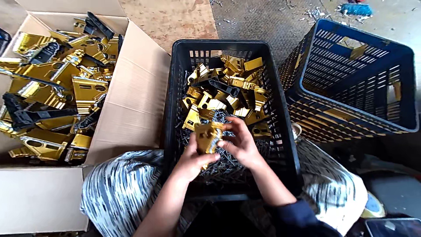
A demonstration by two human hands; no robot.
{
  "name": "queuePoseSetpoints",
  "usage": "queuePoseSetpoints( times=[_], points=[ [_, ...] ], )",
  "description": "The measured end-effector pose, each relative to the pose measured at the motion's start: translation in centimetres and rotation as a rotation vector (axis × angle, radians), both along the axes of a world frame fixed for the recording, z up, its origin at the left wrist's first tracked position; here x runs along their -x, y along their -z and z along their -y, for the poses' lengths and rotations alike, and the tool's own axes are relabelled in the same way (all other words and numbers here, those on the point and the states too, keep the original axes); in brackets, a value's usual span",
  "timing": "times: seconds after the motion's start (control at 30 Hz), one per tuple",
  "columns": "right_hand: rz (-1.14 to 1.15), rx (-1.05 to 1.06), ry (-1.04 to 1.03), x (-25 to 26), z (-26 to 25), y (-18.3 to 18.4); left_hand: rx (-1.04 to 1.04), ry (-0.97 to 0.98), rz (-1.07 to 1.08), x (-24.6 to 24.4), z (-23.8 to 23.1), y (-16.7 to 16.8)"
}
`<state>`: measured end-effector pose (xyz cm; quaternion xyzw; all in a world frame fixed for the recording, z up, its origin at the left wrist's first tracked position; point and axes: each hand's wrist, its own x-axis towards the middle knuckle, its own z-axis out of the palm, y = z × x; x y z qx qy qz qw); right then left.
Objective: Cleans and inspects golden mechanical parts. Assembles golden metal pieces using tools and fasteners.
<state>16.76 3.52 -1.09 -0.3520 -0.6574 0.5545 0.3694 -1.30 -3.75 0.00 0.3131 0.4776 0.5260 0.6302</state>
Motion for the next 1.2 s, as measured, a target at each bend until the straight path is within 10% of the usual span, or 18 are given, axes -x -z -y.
queuePoseSetpoints(
  times=[0.17,0.3,0.57,0.8,1.03,1.2],
  points=[
    [1.046,-0.173,-0.419,2.6,-2.1,4.3,0.061,-0.404,0.079,2.2,-1.6,-1.0],
    [1.295,-0.151,-0.423,4.7,-0.9,5.0,0.112,-0.555,0.159,2.3,-2.1,-1.2],
    [0.164,0.257,0.036,-3.0,-0.1,0.8,0.079,-0.478,0.062,1.3,-1.4,-0.7],
    [0.301,-0.382,0.214,-3.7,0.2,1.0,-0.077,-0.196,-0.67,0.3,-1.2,0.9],
    [-0.29,0.363,-0.117,-2.6,1.1,0.8,-0.04,-0.147,-0.427,-0.4,-1.5,2.4],
    [0.064,0.287,0.017,-1.5,1.9,1.2,-0.148,-0.145,-0.54,-1.5,-1.7,3.2]
  ],
)
